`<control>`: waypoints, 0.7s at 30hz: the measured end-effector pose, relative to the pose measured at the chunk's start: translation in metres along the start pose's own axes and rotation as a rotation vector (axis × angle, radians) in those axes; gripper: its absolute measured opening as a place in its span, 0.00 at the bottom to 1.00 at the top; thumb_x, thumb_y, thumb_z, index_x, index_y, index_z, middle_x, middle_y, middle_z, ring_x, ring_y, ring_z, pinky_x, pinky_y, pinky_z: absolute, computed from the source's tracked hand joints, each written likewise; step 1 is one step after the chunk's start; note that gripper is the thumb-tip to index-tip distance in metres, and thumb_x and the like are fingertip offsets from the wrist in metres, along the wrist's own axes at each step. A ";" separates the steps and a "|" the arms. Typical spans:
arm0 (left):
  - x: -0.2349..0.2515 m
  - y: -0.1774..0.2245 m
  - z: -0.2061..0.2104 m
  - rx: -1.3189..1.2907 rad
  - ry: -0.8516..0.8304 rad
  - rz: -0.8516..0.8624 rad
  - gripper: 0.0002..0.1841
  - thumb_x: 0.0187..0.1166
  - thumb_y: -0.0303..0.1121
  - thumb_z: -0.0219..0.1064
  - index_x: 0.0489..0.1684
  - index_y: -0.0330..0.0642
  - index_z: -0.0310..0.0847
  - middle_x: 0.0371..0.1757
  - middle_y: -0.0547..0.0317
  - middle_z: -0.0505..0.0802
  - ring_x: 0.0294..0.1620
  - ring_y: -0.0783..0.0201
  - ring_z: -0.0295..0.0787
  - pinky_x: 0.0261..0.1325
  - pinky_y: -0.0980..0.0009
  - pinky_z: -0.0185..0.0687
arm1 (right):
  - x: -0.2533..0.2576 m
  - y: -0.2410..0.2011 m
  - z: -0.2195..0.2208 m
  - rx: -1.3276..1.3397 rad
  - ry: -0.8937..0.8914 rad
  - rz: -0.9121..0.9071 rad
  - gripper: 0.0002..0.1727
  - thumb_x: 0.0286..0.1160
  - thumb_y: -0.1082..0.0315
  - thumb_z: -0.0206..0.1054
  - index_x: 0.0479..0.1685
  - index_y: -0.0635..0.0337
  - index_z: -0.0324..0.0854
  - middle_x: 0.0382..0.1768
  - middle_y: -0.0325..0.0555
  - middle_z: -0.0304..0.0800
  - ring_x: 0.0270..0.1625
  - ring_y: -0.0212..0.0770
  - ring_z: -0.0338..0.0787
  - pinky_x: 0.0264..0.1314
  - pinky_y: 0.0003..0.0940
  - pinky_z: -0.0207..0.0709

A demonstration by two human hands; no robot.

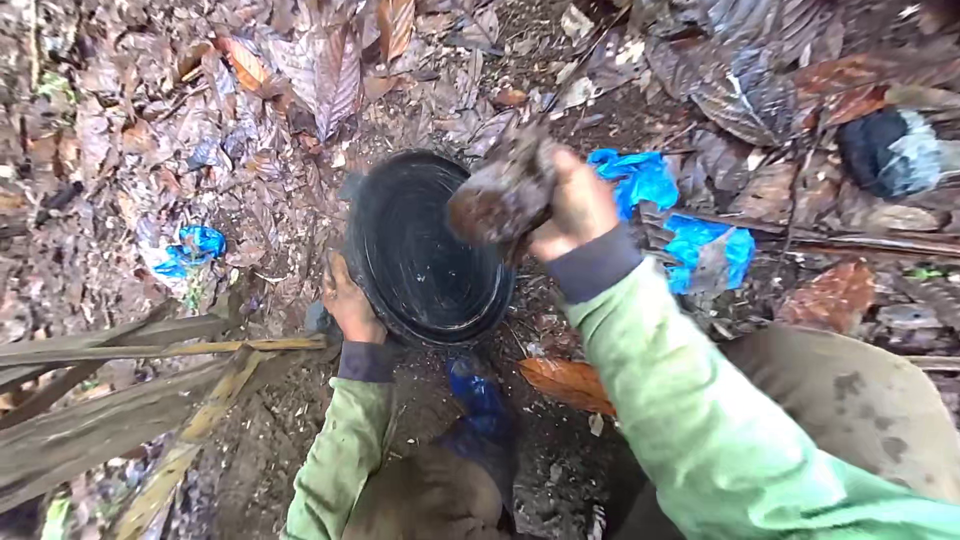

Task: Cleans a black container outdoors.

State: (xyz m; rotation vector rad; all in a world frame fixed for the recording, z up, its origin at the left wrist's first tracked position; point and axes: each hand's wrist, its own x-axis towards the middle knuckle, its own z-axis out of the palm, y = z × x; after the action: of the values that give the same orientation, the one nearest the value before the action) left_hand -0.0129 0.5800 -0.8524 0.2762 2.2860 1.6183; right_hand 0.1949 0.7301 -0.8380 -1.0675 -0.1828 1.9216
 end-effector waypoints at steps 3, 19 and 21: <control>-0.002 -0.001 -0.001 -0.001 -0.023 0.011 0.21 0.92 0.47 0.56 0.66 0.39 0.82 0.52 0.52 0.93 0.52 0.61 0.92 0.58 0.58 0.90 | -0.034 0.065 0.021 -0.069 -0.048 0.094 0.21 0.92 0.48 0.52 0.65 0.52 0.78 0.46 0.45 0.89 0.46 0.41 0.91 0.48 0.46 0.88; 0.002 0.001 -0.001 0.213 -0.038 0.132 0.22 0.95 0.35 0.49 0.77 0.27 0.71 0.68 0.44 0.86 0.65 0.71 0.83 0.72 0.74 0.76 | -0.089 0.149 -0.017 -0.976 -0.557 -0.346 0.28 0.75 0.71 0.64 0.78 0.58 0.79 0.73 0.61 0.83 0.78 0.57 0.81 0.82 0.50 0.74; 0.002 -0.001 0.000 0.081 -0.073 0.102 0.23 0.95 0.37 0.50 0.79 0.30 0.69 0.67 0.44 0.87 0.62 0.66 0.86 0.69 0.68 0.82 | -0.077 0.146 0.000 -0.902 -0.493 -0.399 0.24 0.72 0.75 0.64 0.70 0.63 0.84 0.64 0.59 0.90 0.69 0.51 0.89 0.76 0.45 0.79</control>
State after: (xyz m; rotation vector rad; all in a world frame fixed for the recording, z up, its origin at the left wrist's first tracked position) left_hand -0.0146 0.5806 -0.8541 0.4711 2.3194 1.5378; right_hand 0.1184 0.5860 -0.8653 -0.9551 -1.5272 1.6913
